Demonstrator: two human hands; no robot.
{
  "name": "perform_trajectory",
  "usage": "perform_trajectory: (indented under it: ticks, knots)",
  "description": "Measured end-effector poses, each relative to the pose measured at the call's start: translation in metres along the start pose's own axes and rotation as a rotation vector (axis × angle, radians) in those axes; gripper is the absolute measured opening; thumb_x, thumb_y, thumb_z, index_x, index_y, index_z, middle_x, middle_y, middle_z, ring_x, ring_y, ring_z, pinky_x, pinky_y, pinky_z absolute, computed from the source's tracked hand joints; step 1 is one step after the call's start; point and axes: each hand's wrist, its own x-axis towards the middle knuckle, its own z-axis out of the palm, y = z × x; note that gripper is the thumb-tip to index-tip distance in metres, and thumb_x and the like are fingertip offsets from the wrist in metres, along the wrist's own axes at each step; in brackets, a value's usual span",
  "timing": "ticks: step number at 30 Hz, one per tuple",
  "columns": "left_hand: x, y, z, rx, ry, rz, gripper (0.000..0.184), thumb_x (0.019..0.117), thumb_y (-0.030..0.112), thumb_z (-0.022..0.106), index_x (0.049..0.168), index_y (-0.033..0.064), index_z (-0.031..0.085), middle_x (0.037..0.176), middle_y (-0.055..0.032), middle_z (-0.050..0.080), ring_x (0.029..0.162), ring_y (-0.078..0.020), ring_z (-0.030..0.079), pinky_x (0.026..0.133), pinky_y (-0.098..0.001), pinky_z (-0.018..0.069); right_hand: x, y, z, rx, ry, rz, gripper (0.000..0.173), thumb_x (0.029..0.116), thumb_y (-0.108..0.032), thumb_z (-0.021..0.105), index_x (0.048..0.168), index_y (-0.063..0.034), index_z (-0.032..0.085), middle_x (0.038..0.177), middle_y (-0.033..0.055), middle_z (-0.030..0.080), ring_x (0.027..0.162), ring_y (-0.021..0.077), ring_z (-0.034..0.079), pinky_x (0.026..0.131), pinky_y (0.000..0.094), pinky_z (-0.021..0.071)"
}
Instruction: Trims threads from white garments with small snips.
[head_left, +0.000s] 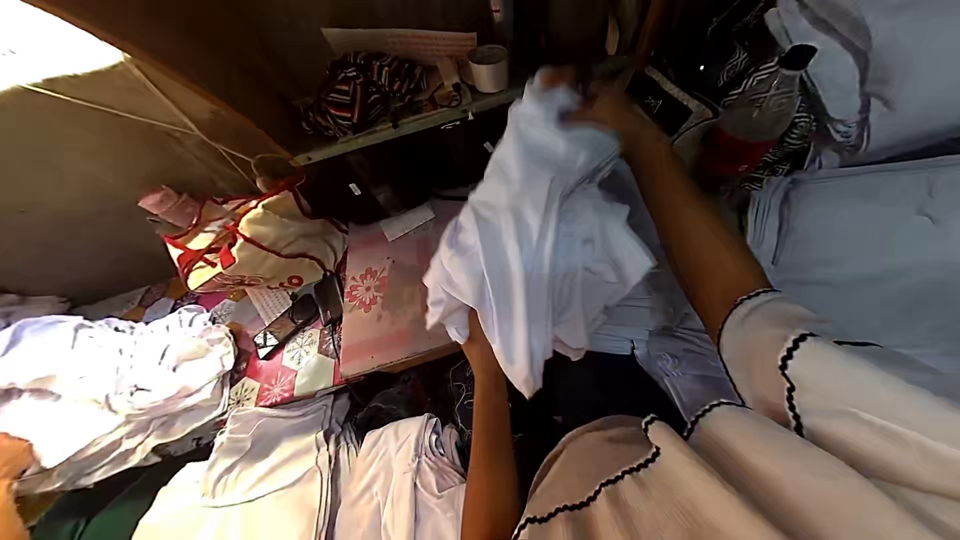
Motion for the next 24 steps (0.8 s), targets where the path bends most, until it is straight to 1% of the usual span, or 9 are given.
perform_trajectory:
  ticks: [3, 5, 8, 12, 15, 17, 19, 22, 24]
  knots:
    - [0.018, -0.096, -0.030, -0.111, -0.020, -0.215, 0.031, 0.1063, 0.005, 0.045, 0.135, -0.0059, 0.046, 0.107, -0.0116, 0.066, 0.092, -0.0108, 0.067, 0.083, -0.0317, 0.0594, -0.043, 0.136, 0.044, -0.081, -0.196, 0.300, 0.040, 0.0969, 0.001, 0.062, 0.137, -0.0008, 0.062, 0.140, 0.0170, 0.062, 0.129, 0.0260, 0.059, 0.111, 0.0441, 0.0461]
    - [0.027, -0.100, -0.038, -0.068, -0.056, -0.262, 0.029, 0.1011, 0.001, 0.052, 0.129, -0.0050, 0.049, 0.101, -0.0120, 0.066, 0.087, -0.0147, 0.068, 0.077, -0.0350, 0.0599, -0.072, 0.182, 0.054, -0.068, -0.161, 0.403, 0.037, 0.1007, 0.000, 0.056, 0.138, -0.0005, 0.061, 0.141, 0.0189, 0.060, 0.129, 0.0288, 0.058, 0.110, 0.0452, 0.0447]
    - [0.027, -0.055, -0.054, 0.333, -0.024, -0.220, 0.032, 0.0971, 0.010, 0.066, 0.121, -0.0105, 0.058, 0.096, -0.0166, 0.070, 0.082, -0.0183, 0.070, 0.076, -0.0358, 0.0611, -0.076, 0.150, 0.053, -0.470, -0.084, 0.530, 0.035, 0.1055, -0.009, 0.051, 0.138, -0.0094, 0.064, 0.135, 0.0211, 0.064, 0.122, 0.0391, 0.062, 0.102, 0.0608, 0.0469]
    - [0.002, 0.005, -0.048, 0.769, 0.066, 0.451, 0.030, 0.0986, 0.009, 0.061, 0.114, -0.0169, 0.058, 0.105, -0.0281, 0.065, 0.097, -0.0292, 0.066, 0.088, -0.0404, 0.0542, -0.066, 0.041, 0.081, -0.801, 0.189, 0.388, 0.029, 0.1043, -0.008, 0.050, 0.128, 0.0010, 0.064, 0.125, 0.0254, 0.064, 0.110, 0.0458, 0.065, 0.086, 0.0665, 0.0506]
    - [-0.001, 0.008, -0.009, 0.723, -0.276, 0.809, 0.021, 0.0928, 0.006, 0.059, 0.104, -0.0107, 0.067, 0.109, -0.0226, 0.070, 0.110, -0.0273, 0.067, 0.100, -0.0378, 0.0532, -0.071, 0.034, 0.128, -0.708, 0.262, 0.206, 0.027, 0.1020, -0.006, 0.052, 0.123, 0.0008, 0.066, 0.109, 0.0223, 0.072, 0.093, 0.0423, 0.072, 0.075, 0.0630, 0.0548]
    - [0.036, -0.029, -0.001, 0.883, -0.424, 0.743, 0.023, 0.0938, 0.011, 0.061, 0.106, -0.0035, 0.074, 0.114, -0.0212, 0.071, 0.114, -0.0365, 0.067, 0.099, -0.0486, 0.0527, -0.082, 0.082, 0.156, -0.697, 0.173, 0.238, 0.022, 0.1044, -0.012, 0.053, 0.122, -0.0036, 0.064, 0.095, 0.0219, 0.071, 0.081, 0.0435, 0.071, 0.066, 0.0629, 0.0542]
    - [0.077, -0.079, -0.019, 0.919, -0.368, 0.566, 0.018, 0.0901, 0.001, 0.059, 0.100, -0.0074, 0.071, 0.108, -0.0243, 0.069, 0.106, -0.0384, 0.066, 0.095, -0.0490, 0.0530, -0.079, 0.119, 0.163, -0.624, 0.047, 0.422, 0.030, 0.1087, -0.023, 0.048, 0.129, -0.0082, 0.064, 0.100, 0.0223, 0.072, 0.093, 0.0451, 0.071, 0.078, 0.0657, 0.0530]
    - [0.083, -0.075, -0.048, 0.830, -0.319, 0.325, 0.019, 0.0933, -0.003, 0.054, 0.103, -0.0115, 0.069, 0.104, -0.0244, 0.069, 0.094, -0.0295, 0.068, 0.085, -0.0415, 0.0569, -0.094, 0.088, 0.157, -0.408, 0.150, 0.366, 0.031, 0.1106, -0.021, 0.045, 0.123, -0.0015, 0.065, 0.098, 0.0229, 0.069, 0.089, 0.0408, 0.069, 0.078, 0.0612, 0.0537]
    - [0.063, -0.057, -0.061, 0.690, -0.374, 0.362, 0.025, 0.0958, 0.004, 0.056, 0.112, -0.0116, 0.066, 0.110, -0.0239, 0.069, 0.101, -0.0255, 0.068, 0.088, -0.0381, 0.0571, -0.125, 0.062, 0.155, -0.339, 0.187, 0.202, 0.027, 0.1086, -0.015, 0.047, 0.118, 0.0013, 0.067, 0.100, 0.0193, 0.071, 0.086, 0.0327, 0.070, 0.078, 0.0534, 0.0571]
